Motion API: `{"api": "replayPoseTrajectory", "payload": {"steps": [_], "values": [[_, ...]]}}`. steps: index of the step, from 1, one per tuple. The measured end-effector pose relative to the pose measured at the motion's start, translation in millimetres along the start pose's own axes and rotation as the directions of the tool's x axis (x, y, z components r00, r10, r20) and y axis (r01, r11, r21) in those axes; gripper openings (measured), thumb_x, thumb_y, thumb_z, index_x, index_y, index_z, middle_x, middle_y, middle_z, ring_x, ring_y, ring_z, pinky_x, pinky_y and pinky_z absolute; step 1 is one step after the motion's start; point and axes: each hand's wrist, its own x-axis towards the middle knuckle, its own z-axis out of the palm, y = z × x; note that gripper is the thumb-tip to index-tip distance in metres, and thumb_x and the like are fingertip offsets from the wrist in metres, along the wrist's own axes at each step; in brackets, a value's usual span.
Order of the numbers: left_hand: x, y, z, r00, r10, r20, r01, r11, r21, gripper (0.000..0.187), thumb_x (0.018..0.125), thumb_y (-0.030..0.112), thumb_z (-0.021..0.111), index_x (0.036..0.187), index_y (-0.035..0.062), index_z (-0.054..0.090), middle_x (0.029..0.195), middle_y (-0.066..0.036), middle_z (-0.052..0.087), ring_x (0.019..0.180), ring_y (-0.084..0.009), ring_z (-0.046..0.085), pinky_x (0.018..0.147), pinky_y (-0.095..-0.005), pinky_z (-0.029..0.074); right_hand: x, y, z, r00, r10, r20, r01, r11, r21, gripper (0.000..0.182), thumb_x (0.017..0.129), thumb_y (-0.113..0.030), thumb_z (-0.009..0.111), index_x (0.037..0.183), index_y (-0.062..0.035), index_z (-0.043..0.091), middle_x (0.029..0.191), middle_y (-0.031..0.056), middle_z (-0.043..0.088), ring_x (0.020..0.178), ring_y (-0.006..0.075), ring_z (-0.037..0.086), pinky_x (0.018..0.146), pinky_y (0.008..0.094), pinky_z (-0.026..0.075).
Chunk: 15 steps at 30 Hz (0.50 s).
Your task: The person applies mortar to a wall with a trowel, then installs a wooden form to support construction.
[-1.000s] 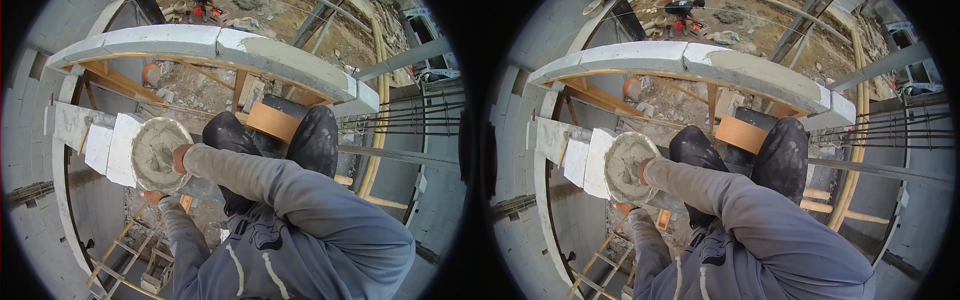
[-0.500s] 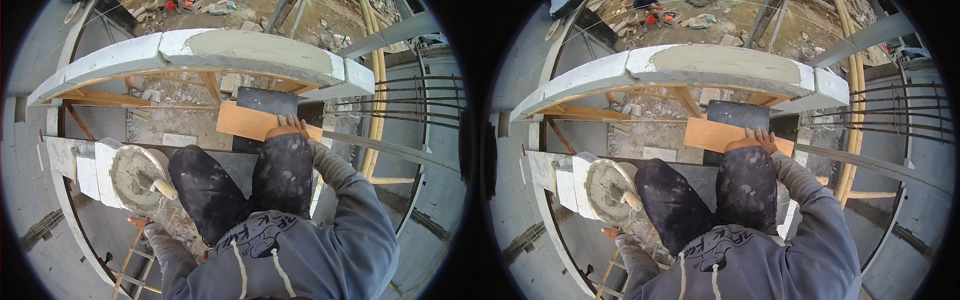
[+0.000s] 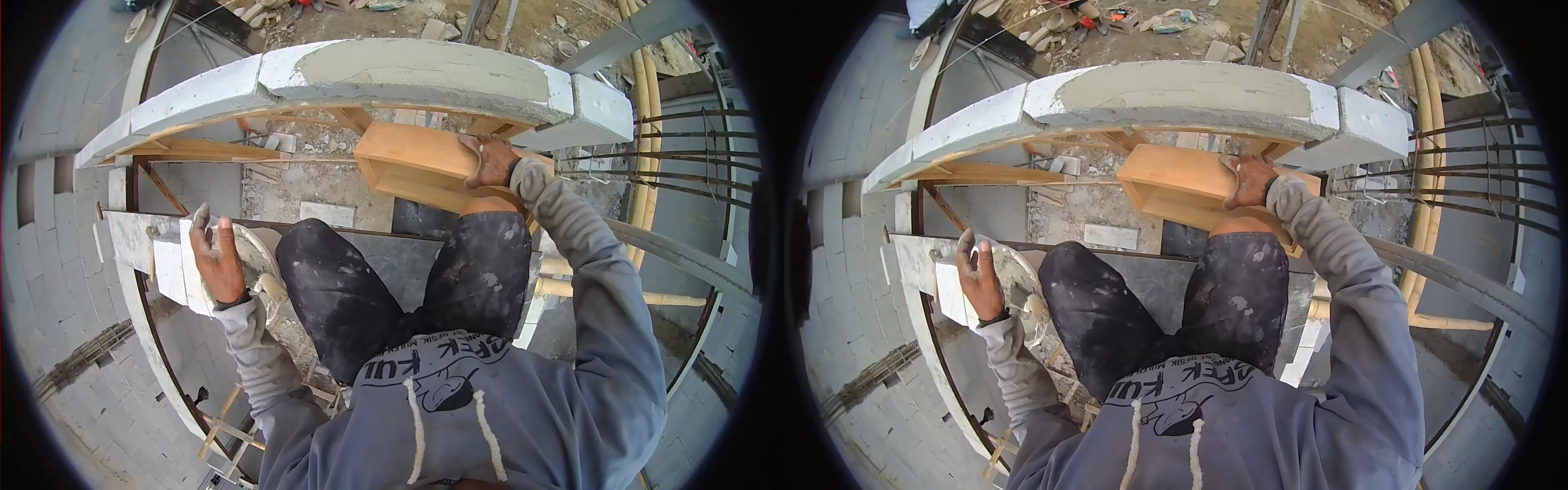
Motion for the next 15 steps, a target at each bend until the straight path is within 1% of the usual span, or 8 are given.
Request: {"api": "replayPoseTrajectory", "payload": {"steps": [3,7,9,10,12,13,14,15], "values": [[-1.5,13.8,39.2,0.967,0.135,0.214,-0.143,0.989,0.022,0.052,0.084,0.028,0.063,0.12,-0.0061,0.048,0.119,-0.021,0.051,0.112,-0.0316,0.048,0.096,-0.0369,0.035,-13.0,-21.6,-44.6,0.99,-0.114,-0.082,0.116,0.993,0.02,0.095,0.048,-0.04,0.074,0.132,-0.0103,0.04,0.122,0.0227,0.044,0.116,0.0382,0.038,0.095,0.0499,0.03],[-11.1,-0.9,75.5,0.964,0.008,0.267,0.028,0.991,-0.131,0.056,0.084,0.03,0.062,0.123,-0.0067,0.044,0.122,-0.024,0.048,0.115,-0.0316,0.046,0.097,-0.0364,0.035,-28.6,-46.0,-76.8,0.977,-0.175,-0.123,0.171,0.984,-0.045,0.095,0.048,-0.039,0.074,0.131,-0.0098,0.039,0.125,0.0226,0.044,0.118,0.0382,0.038,0.097,0.0486,0.028],[-17.1,-6.0,81.7,0.958,-0.08,0.275,0.147,0.961,-0.234,0.062,0.087,0.033,0.058,0.129,-0.0061,0.037,0.126,-0.024,0.043,0.118,-0.0295,0.043,0.099,-0.0349,0.033,-33.4,-60.0,-93.0,0.928,-0.307,-0.209,0.327,0.942,0.068,0.094,0.049,-0.038,0.075,0.131,-0.01,0.039,0.127,0.0218,0.041,0.118,0.0374,0.037,0.099,0.0464,0.027],[-19.6,-4.1,83.2,0.961,-0.075,0.264,0.14,0.962,-0.235,0.062,0.087,0.033,0.058,0.129,-0.0061,0.037,0.126,-0.024,0.043,0.118,-0.0295,0.043,0.099,-0.0349,0.033,-39.2,-71.4,-102.3,0.924,-0.314,-0.217,0.334,0.94,0.062,0.094,0.049,-0.038,0.075,0.131,-0.01,0.039,0.127,0.0218,0.041,0.118,0.0374,0.037,0.099,0.0464,0.027],[-25.6,0.3,82.9,0.928,-0.343,0.149,0.353,0.676,-0.646,0.066,0.087,0.038,0.057,0.131,-0.0051,0.034,0.129,-0.025,0.041,0.12,-0.0319,0.042,0.1,-0.0351,0.033,-60.2,-98.7,-118.1,0.891,-0.318,-0.325,0.347,0.937,0.033,0.091,0.051,-0.038,0.075,0.129,-0.0091,0.04,0.128,0.021,0.04,0.118,0.0369,0.037,0.099,0.0456,0.026],[-27.5,-3.0,78.1,0.878,-0.427,0.218,0.44,0.538,-0.719,0.07,0.09,0.046,0.048,0.135,-0.0021,0.027,0.135,-0.024,0.034,0.123,-0.0326,0.037,0.102,-0.0384,0.029,-69.0,-113.7,-124.6,0.881,-0.333,-0.336,0.358,0.934,0.013,0.091,0.051,-0.038,0.075,0.129,-0.0091,0.04,0.128,0.021,0.04,0.118,0.0369,0.037,0.099,0.0456,0.026],[-29.7,-9.1,76.2,0.885,-0.421,0.198,0.419,0.534,-0.734,0.07,0.09,0.046,0.048,0.135,-0.0021,0.027,0.135,-0.024,0.034,0.123,-0.0326,0.037,0.102,-0.0384,0.029,-79.7,-130.8,-128.4,0.812,-0.374,-0.448,0.407,0.913,-0.025,0.091,0.05,-0.036,0.076,0.129,-0.0092,0.04,0.127,0.0211,0.04,0.117,0.0378,0.037,0.099,0.0467,0.026],[-30.8,-16.8,77.4,0.797,-0.473,0.375,0.506,0.185,-0.842,0.07,0.09,0.05,0.043,0.135,-0.0006,0.027,0.135,-0.024,0.033,0.124,-0.0329,0.037,0.103,-0.0414,0.028,-91.6,-149.4,-131.6,0.723,-0.414,-0.553,0.453,0.888,-0.073,0.092,0.048,-0.034,0.076,0.129,-0.0092,0.04,0.127,0.0213,0.039,0.117,0.0387,0.037,0.098,0.0478,0.026]]}}
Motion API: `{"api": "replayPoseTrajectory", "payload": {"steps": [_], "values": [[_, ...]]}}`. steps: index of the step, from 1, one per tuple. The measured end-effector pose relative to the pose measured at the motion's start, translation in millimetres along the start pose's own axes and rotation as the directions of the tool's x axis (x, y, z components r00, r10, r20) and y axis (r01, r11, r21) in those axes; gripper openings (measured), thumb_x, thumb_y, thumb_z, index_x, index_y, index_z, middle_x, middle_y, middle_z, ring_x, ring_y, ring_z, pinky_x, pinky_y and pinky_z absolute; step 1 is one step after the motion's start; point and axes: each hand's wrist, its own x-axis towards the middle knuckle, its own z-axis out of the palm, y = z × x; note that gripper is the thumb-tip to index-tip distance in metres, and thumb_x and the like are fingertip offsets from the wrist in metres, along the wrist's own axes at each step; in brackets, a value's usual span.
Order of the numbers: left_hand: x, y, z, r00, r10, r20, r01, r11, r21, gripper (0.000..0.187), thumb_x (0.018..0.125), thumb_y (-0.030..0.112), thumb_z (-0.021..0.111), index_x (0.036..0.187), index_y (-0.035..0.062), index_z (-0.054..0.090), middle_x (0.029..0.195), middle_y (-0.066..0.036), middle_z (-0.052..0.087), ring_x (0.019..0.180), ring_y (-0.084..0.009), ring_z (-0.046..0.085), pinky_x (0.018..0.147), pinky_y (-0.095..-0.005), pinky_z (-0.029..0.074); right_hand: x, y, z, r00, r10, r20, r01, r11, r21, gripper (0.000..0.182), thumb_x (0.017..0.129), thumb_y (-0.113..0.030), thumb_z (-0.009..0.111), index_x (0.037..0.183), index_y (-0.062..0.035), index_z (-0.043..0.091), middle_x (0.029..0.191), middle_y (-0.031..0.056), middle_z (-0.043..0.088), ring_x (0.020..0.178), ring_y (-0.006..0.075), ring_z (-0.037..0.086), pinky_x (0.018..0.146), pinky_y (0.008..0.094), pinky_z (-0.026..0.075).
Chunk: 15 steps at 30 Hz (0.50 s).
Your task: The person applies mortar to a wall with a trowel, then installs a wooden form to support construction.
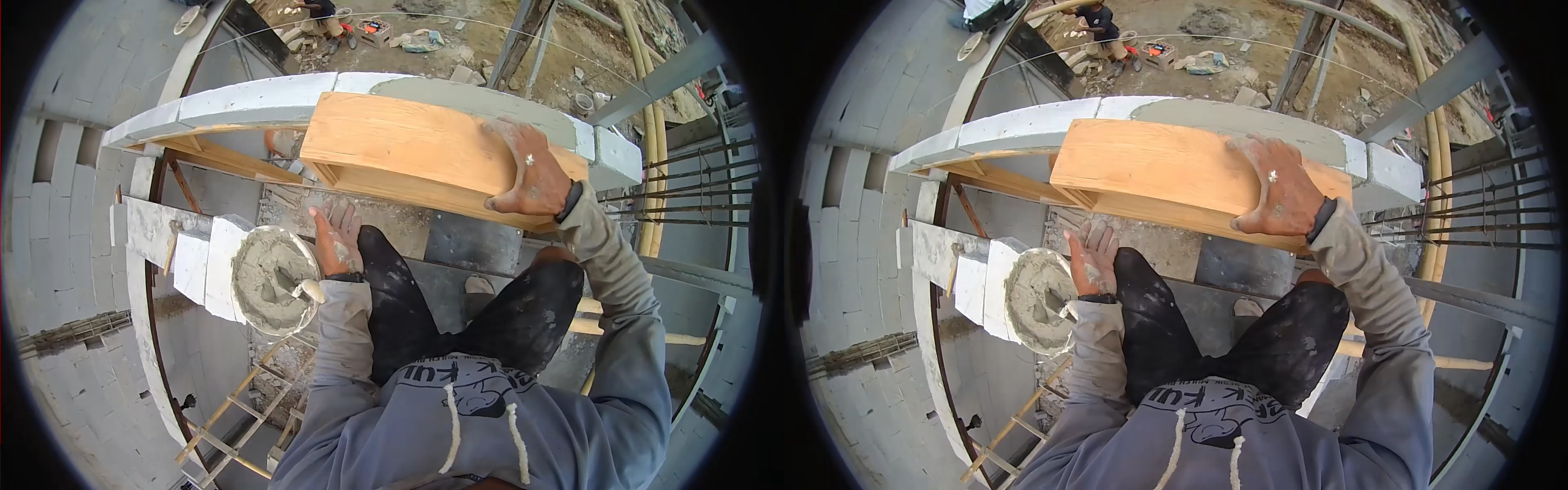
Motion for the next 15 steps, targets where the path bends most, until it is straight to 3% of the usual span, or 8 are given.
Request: {"api": "replayPoseTrajectory", "payload": {"steps": [1,3,5,8,12,15], "values": [[4.1,-3.9,-3.7,0.979,-0.19,0.072,0.203,0.93,-0.307,0.071,0.09,0.054,0.039,0.136,0.001,0.027,0.136,-0.024,0.032,0.124,-0.0333,0.036,0.104,-0.0443,0.027,0.1,-22.8,-5.3,0.989,-0.074,-0.125,0.072,0.997,-0.019,0.093,0.047,-0.032,0.077,0.129,-0.0093,0.04,0.126,0.0214,0.039,0.116,0.0396,0.037,0.098,0.0488,0.025],[9.2,-18.2,0.9,0.905,-0.232,0.357,0.394,0.777,-0.491,0.07,0.09,0.056,0.036,0.137,0.0052,0.027,0.138,-0.02,0.032,0.126,-0.0336,0.034,0.103,-0.0484,0.029,-5.9,-79.2,-10.8,0.961,-0.117,-0.252,0.093,0.99,-0.104,0.095,0.044,-0.03,0.079,0.129,-0.0105,0.041,0.126,0.0222,0.038,0.115,0.0398,0.036,0.096,0.0517,0.024],[12.6,-24.2,24.5,0.825,0.034,0.565,0.395,0.679,-0.618,0.067,0.09,0.052,0.038,0.139,0.0078,0.024,0.14,-0.016,0.03,0.129,-0.0349,0.029,0.104,-0.0482,0.029,-16.8,-130.8,5.1,0.929,-0.138,-0.344,0.068,0.975,-0.209,0.089,0.047,-0.032,0.079,0.127,-0.0153,0.043,0.127,0.0225,0.036,0.115,0.0369,0.036,0.096,0.0524,0.023],[25.8,5.5,13.7,0.819,0.096,0.566,0.361,0.681,-0.638,0.066,0.09,0.051,0.038,0.139,0.0079,0.025,0.14,-0.015,0.031,0.129,-0.0345,0.029,0.103,-0.0481,0.029,-32.7,-179.2,44.9,0.893,-0.195,-0.406,0.064,0.947,-0.316,0.078,0.055,-0.035,0.077,0.125,-0.0212,0.046,0.128,0.0192,0.036,0.115,0.0326,0.036,0.098,0.05,0.022],[16.9,19.4,-8.7,0.836,0.121,0.535,0.336,0.657,-0.674,0.065,0.09,0.05,0.038,0.138,0.0082,0.026,0.139,-0.015,0.032,0.128,-0.0337,0.031,0.103,-0.048,0.03,-35.7,-201.5,78.5,0.896,-0.244,-0.37,0.084,0.914,-0.398,0.065,0.065,-0.037,0.072,0.124,-0.0259,0.047,0.125,0.0133,0.04,0.115,0.0287,0.037,0.098,0.0474,0.022],[20.5,29.9,-17.3,0.836,0.129,0.534,0.334,0.652,-0.681,0.064,0.09,0.05,0.039,0.138,0.0083,0.027,0.139,-0.014,0.033,0.127,-0.0331,0.032,0.102,-0.048,0.031,-31.4,-222.6,78.8,0.918,-0.286,-0.273,0.176,0.914,-0.367,0.066,0.066,-0.038,0.071,0.124,-0.0201,0.047,0.121,0.012,0.044,0.112,0.0262,0.041,0.096,0.0446,0.025]]}}
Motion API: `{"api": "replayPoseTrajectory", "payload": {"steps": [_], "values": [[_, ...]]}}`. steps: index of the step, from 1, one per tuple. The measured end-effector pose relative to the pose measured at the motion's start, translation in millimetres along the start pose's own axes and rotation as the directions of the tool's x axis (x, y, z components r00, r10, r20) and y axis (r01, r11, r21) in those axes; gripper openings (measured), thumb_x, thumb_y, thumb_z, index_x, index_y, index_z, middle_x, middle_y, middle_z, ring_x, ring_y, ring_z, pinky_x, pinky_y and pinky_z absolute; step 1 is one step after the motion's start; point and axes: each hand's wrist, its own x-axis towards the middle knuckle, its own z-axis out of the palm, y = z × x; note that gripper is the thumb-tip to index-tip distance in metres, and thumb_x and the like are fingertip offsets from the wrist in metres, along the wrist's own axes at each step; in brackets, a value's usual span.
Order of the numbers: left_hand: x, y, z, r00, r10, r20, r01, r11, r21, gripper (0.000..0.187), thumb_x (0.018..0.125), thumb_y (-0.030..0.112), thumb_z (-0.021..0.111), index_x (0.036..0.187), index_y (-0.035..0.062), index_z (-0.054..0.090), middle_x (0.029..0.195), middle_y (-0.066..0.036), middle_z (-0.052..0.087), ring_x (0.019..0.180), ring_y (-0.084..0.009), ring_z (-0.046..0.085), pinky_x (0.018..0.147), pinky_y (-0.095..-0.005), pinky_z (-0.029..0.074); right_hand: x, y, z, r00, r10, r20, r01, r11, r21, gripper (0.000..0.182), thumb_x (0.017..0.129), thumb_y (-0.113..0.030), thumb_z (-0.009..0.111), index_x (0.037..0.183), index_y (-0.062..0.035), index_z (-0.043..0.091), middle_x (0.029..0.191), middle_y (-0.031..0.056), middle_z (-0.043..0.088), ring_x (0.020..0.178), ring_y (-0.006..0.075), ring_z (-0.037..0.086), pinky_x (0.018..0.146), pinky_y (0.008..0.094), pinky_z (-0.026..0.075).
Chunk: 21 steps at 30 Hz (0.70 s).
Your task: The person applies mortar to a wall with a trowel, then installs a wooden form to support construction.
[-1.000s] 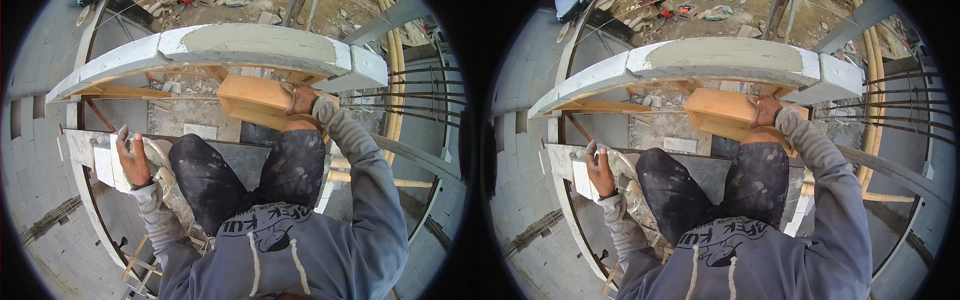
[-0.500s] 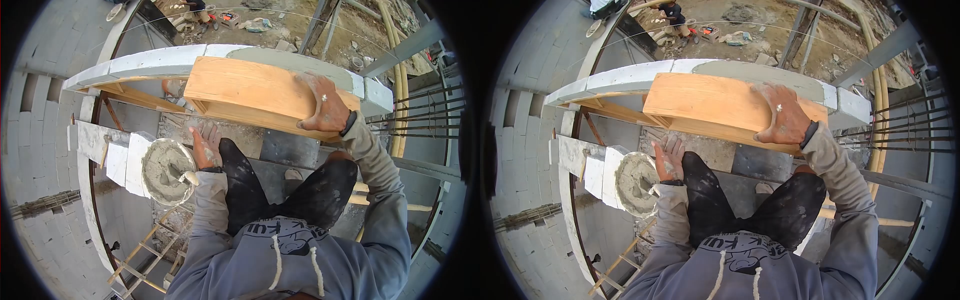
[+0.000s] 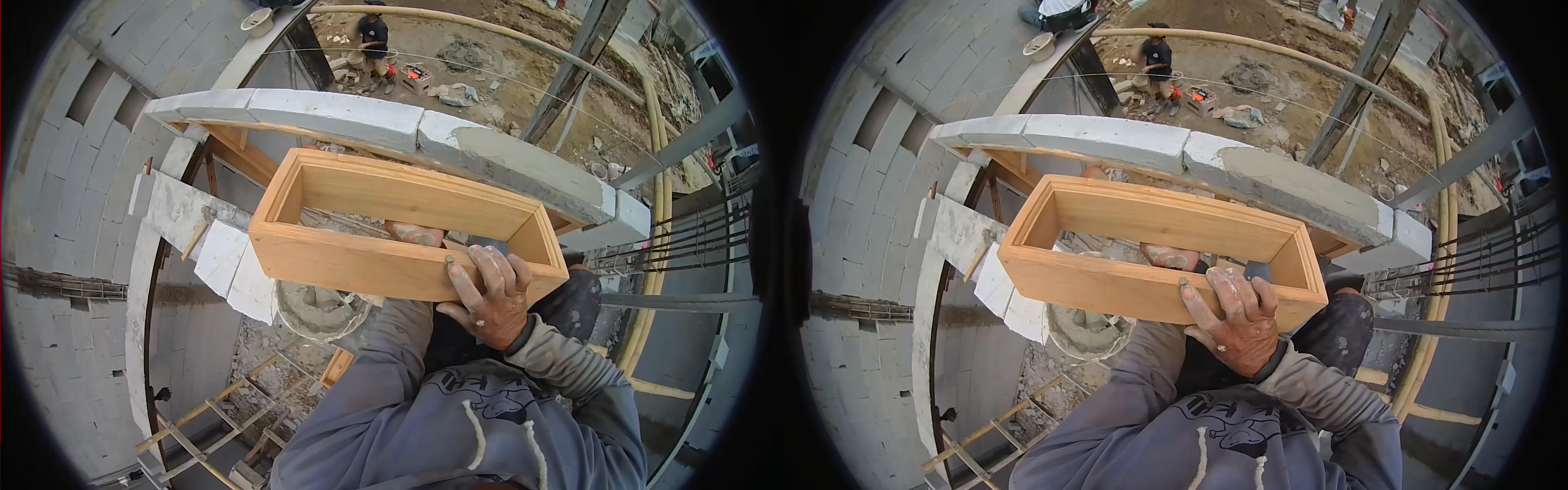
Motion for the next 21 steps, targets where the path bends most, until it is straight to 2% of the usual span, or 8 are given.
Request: {"api": "replayPoseTrajectory", "payload": {"steps": [3,7,11,13,15,16,18,21], "values": [[-12.1,6.0,-5.0,1.0,0.005,-0.025,-0.006,1.0,-0.021,0.063,0.09,0.049,0.039,0.137,0.0085,0.027,0.138,-0.014,0.034,0.126,-0.0326,0.033,0.102,-0.0479,0.032,15.1,-12.3,1.9,1.0,-0.007,0.004,0.006,0.998,0.057,0.062,0.069,-0.033,0.071,0.12,-0.0065,0.047,0.11,0.0129,0.05,0.102,0.0283,0.049,0.089,0.0421,0.034],[-26.7,6.3,-12.6,0.998,0.023,-0.058,-0.026,0.999,-0.047,0.062,0.09,0.048,0.039,0.137,0.0087,0.028,0.138,-0.013,0.035,0.126,-0.0318,0.035,0.101,-0.0478,0.033,39.0,-0.4,-1.0,0.996,0.065,-0.054,-0.059,0.992,0.108,0.047,0.074,-0.033,0.067,0.108,-0.003,0.054,0.091,0.012,0.056,0.079,0.0272,0.054,0.069,0.0387,0.04],[-27.4,-2.2,-7.0,0.999,0.017,-0.044,-0.019,0.999,-0.049,0.061,0.09,0.047,0.04,0.136,0.0089,0.029,0.137,-0.012,0.036,0.125,-0.031,0.036,0.101,-0.0477,0.034,43.6,44.9,4.2,0.985,0.173,0.017,-0.174,0.975,0.135,0.041,0.08,-0.034,0.063,0.104,-0.0018,0.056,0.085,0.0115,0.057,0.071,0.0285,0.055,0.062,0.0373,0.042],[-19.6,-16.8,2.0,0.999,0.028,-0.016,-0.029,0.997,-0.073,0.06,0.09,0.047,0.04,0.136,0.009,0.03,0.137,-0.012,0.036,0.124,-0.0306,0.037,0.101,-0.0477,0.034,59.3,79.9,-1.1,0.875,0.408,0.26,-0.472,0.838,0.273,0.04,0.087,-0.038,0.055,0.1,-0.0006,0.057,0.078,0.0092,0.058,0.062,0.0254,0.056,0.057,0.0356,0.044],[-19.4,-20.0,30.3,0.995,0.099,-0.004,-0.099,0.995,-0.033,0.057,0.091,0.045,0.038,0.135,0.0102,0.031,0.135,-0.012,0.038,0.123,-0.0286,0.039,0.101,-0.0472,0.035,69.6,113.2,8.0,0.796,0.467,0.386,-0.594,0.478,0.647,0.047,0.089,-0.045,0.05,0.095,0.0013,0.057,0.077,0.0083,0.06,0.063,0.0209,0.058,0.06,0.0334,0.046],[-18.0,-15.8,48.5,0.988,0.155,0.012,-0.155,0.988,-0.002,0.058,0.09,0.046,0.04,0.136,0.0123,0.031,0.136,-0.012,0.037,0.123,-0.0315,0.038,0.1,-0.0481,0.035,80.0,124.8,7.7,0.803,0.467,0.371,-0.583,0.485,0.652,0.047,0.089,-0.045,0.05,0.095,0.0013,0.057,0.077,0.0083,0.06,0.063,0.0209,0.058,0.06,0.0334,0.046],[-11.3,-12.5,25.9,0.987,0.159,0.031,-0.158,0.987,-0.029,0.066,0.087,0.055,0.041,0.138,0.0156,0.028,0.139,-0.013,0.033,0.124,-0.0378,0.035,0.101,-0.0547,0.032,90.9,142.4,7.1,0.482,0.645,0.593,-0.876,0.343,0.339,0.053,0.087,-0.049,0.051,0.092,0.0029,0.059,0.082,0.009,0.062,0.067,0.0174,0.059,0.062,0.0312,0.047],[-9.3,-9.8,29.8,0.974,0.19,0.126,-0.188,0.982,-0.028,0.075,0.081,0.067,0.041,0.139,0.021,0.025,0.137,-0.012,0.036,0.121,-0.0413,0.037,0.096,-0.059,0.036,104.3,152.3,15.2,0.5,0.531,0.684,-0.866,0.325,0.38,0.057,0.086,-0.05,0.052,0.098,0.0046,0.061,0.09,0.0149,0.062,0.068,0.0205,0.06,0.062,0.0333,0.047]]}}
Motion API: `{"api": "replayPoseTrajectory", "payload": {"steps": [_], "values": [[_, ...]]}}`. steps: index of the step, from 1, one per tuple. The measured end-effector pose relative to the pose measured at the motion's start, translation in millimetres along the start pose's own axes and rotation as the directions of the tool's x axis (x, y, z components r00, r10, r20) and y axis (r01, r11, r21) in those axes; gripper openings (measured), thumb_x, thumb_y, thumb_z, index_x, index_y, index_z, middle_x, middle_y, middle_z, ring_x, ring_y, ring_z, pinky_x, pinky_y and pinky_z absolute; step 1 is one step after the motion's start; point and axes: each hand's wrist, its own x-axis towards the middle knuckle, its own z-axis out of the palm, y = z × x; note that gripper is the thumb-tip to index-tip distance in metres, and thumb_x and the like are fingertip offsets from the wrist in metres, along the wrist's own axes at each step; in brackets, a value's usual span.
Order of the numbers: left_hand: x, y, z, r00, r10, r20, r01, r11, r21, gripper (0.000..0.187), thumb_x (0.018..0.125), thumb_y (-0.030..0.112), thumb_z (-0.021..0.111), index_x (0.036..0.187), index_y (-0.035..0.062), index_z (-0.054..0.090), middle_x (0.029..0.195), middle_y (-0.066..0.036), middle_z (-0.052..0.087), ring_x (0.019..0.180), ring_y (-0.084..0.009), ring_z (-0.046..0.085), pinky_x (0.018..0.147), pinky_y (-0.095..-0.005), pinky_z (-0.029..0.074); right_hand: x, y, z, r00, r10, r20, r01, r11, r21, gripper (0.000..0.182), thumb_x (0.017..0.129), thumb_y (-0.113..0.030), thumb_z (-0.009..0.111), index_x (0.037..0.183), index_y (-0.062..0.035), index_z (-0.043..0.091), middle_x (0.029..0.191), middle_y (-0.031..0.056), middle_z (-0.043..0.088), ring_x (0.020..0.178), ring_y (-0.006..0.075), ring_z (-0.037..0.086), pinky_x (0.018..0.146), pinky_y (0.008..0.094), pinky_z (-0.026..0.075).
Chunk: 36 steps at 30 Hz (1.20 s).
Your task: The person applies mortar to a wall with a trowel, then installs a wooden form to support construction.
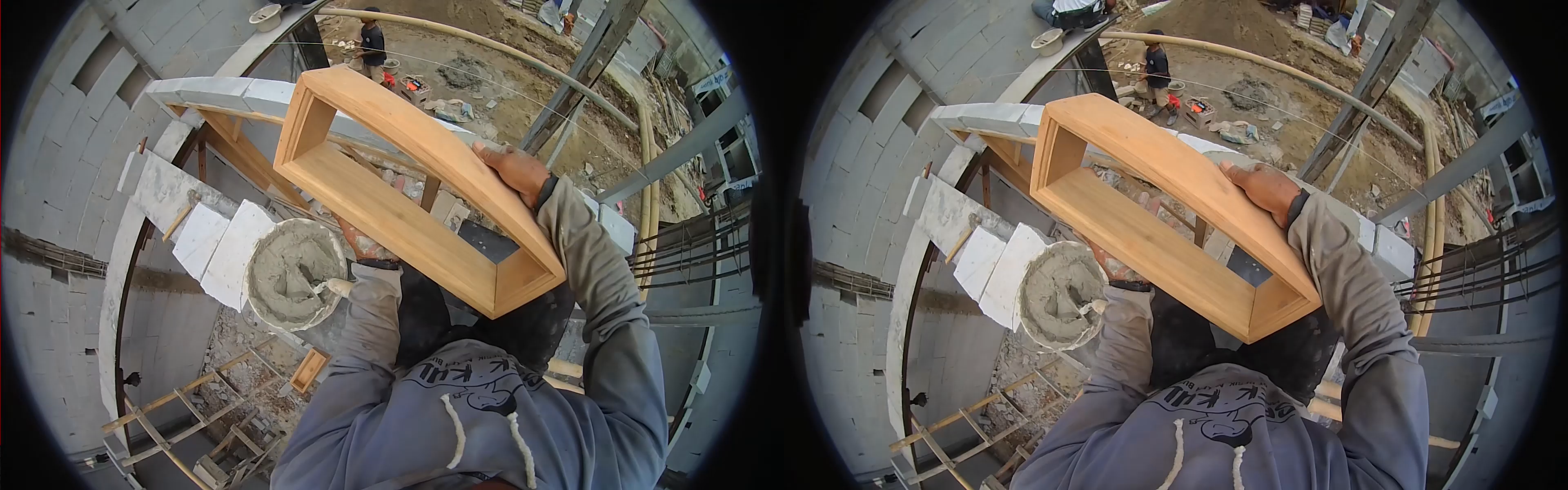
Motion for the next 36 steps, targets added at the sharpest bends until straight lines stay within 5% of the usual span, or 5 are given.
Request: {"api": "replayPoseTrajectory", "payload": {"steps": [16,23,27,31,36], "values": [[-33.8,-40.1,62.7,0.919,0.296,-0.261,-0.082,0.79,0.608,0.046,0.091,0.035,0.05,0.123,0.0022,0.044,0.114,-0.012,0.053,0.105,-0.0224,0.054,0.086,-0.0375,0.047,-5.4,1.4,-42.5,0.931,-0.311,0.188,0.318,0.948,-0.007,0.049,0.085,-0.048,0.054,0.092,0.0002,0.064,0.077,0.0095,0.064,0.068,0.017,0.06,0.064,0.0321,0.047],[-16.7,-72.8,40.8,0.855,0.293,-0.428,-0.067,0.881,0.469,0.031,0.087,0.022,0.053,0.11,0.0004,0.05,0.105,-0.01,0.056,0.098,-0.0191,0.056,0.083,-0.0334,0.049,-55.4,33.4,-97.5,0.45,-0.888,-0.097,0.83,0.455,-0.323,0.066,0.081,-0.051,0.056,0.115,0.0052,0.051,0.111,0.0235,0.055,0.103,0.0338,0.055,0.088,0.0382,0.042],[-10.0,-77.5,14.5,0.862,0.303,-0.406,-0.08,0.873,0.48,0.029,0.085,0.021,0.055,0.107,0.001,0.052,0.104,-0.01,0.057,0.097,-0.0207,0.057,0.082,-0.035,0.049,-122.1,122.4,-126.7,0.488,-0.578,-0.654,0.775,0.631,0.02,0.09,0.071,-0.061,0.064,0.126,0.0055,0.04,0.118,0.0215,0.05,0.11,0.0296,0.051,0.091,0.0372,0.042],[2.7,-93.4,37.0,0.844,0.299,-0.446,-0.06,0.878,0.475,0.03,0.086,0.022,0.054,0.11,0.0035,0.051,0.107,-0.009,0.054,0.101,-0.021,0.055,0.084,-0.0367,0.049,-137.9,192.0,-78.3,0.735,-0.486,-0.473,0.546,0.838,-0.013,0.105,0.06,-0.06,0.073,0.132,0.0052,0.032,0.123,0.0217,0.047,0.111,0.0286,0.05,0.089,0.0369,0.043],[15.9,-107.2,74.8,0.952,0.189,-0.24,0.0,0.787,0.617,0.038,0.084,0.025,0.06,0.111,0.0,0.05,0.11,-0.01,0.055,0.097,-0.0212,0.057,0.078,-0.0375,0.052,-98.1,191.4,-81.5,0.827,-0.069,-0.558,0.303,0.89,0.34,0.052,0.07,-0.028,0.074,0.105,0.0057,0.055,0.093,0.0158,0.064,0.085,0.0222,0.061,0.077,0.0307,0.047]]}}
